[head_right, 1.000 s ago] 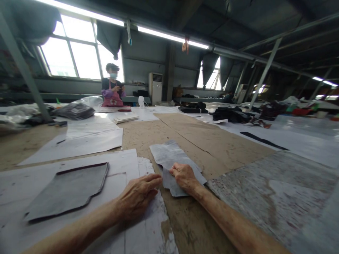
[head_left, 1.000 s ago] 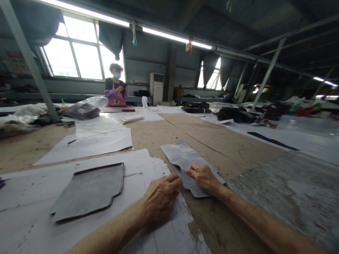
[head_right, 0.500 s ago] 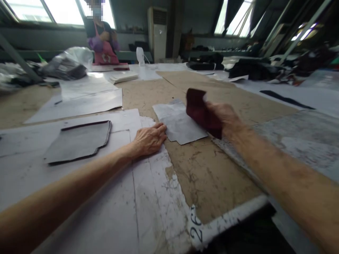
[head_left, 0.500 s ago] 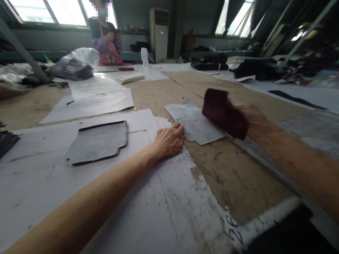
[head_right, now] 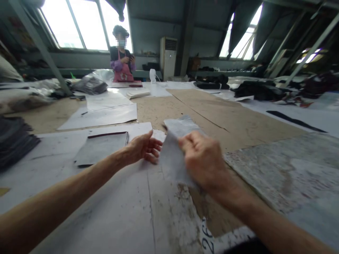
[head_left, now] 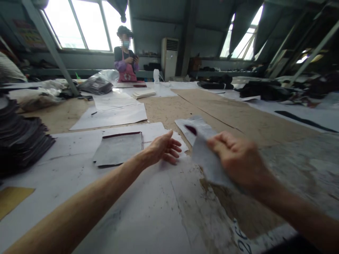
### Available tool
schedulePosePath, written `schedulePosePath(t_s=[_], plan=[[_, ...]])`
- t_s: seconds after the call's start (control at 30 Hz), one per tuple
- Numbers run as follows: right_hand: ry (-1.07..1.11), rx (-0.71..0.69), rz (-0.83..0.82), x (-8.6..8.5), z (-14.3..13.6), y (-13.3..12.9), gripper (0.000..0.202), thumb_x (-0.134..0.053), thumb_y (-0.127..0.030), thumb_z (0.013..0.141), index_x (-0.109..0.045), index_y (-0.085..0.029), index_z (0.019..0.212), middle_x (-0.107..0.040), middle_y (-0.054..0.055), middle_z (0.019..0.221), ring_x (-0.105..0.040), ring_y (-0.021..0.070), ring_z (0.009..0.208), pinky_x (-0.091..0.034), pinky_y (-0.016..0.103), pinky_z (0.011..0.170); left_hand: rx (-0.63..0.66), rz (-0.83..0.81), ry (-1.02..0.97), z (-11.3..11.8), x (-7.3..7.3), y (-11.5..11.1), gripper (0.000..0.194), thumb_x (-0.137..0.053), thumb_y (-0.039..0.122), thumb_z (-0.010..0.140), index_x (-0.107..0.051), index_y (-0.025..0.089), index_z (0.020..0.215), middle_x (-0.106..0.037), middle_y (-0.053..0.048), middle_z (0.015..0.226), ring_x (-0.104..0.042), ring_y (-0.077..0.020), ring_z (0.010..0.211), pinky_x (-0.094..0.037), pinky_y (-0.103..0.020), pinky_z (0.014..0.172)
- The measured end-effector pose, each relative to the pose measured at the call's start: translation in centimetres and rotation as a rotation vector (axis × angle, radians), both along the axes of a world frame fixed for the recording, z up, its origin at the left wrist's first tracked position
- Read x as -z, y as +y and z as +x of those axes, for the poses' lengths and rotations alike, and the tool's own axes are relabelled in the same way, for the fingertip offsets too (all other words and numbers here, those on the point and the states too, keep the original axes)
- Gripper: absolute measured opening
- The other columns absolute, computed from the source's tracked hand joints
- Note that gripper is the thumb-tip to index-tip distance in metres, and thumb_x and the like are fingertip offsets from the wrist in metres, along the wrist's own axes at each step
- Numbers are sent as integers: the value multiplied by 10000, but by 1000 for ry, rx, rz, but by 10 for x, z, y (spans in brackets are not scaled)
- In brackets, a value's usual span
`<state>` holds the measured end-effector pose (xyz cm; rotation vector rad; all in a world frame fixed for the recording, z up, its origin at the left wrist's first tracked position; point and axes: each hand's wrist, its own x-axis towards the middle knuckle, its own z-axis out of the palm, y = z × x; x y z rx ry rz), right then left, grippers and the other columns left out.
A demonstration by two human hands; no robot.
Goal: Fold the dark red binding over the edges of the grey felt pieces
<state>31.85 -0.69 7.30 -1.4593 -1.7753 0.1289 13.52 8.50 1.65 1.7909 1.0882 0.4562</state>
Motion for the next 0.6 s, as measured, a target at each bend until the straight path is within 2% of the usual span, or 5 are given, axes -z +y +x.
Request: schedulePosePath(t_s=[0.07,0.17,0.33,0.47,0.6], plan=[[-54,-118,18,25,-39,-16,221,-496,-232,813,-539,-151,612,-535,23,579,-469,124,521,-345,264,503,23,-121,24,-36,-8,-11,845,80,549,856,-579,46,1019,-630,-169,917,-625,-188,690,-521,-317,573],[-181,-349,129,56,-91,-34,207,-419,-147,823,-511,-148,638,-541,51,625,-485,147,563,-357,277,522,8,-231,90,-84,-16,-33,658,-302,604,802,-634,51,929,-649,-135,817,-608,-187,645,-492,-290,554],[-177,-503,129,89,-156,-51,190,-374,-90,780,-511,-149,662,-541,68,620,-502,189,562,-351,299,481,-138,-157,247,-124,-17,-69,322,-669,293,573,-664,120,845,-611,-11,651,-532,-142,603,-388,-221,533],[-162,-701,181,93,-173,-53,191,-384,-93,759,-540,-135,657,-550,74,621,-503,191,576,-377,302,485,-235,11,318,-133,-11,-87,304,-623,177,550,-660,166,851,-600,13,699,-523,-157,682,-375,-232,589],[-139,-721,80,75,-146,-28,148,-457,-98,796,-602,-124,783,-603,77,773,-529,184,747,-454,304,650,-260,118,286,-137,-4,-95,279,-597,139,579,-670,187,844,-615,12,774,-533,-154,746,-396,-243,677]])
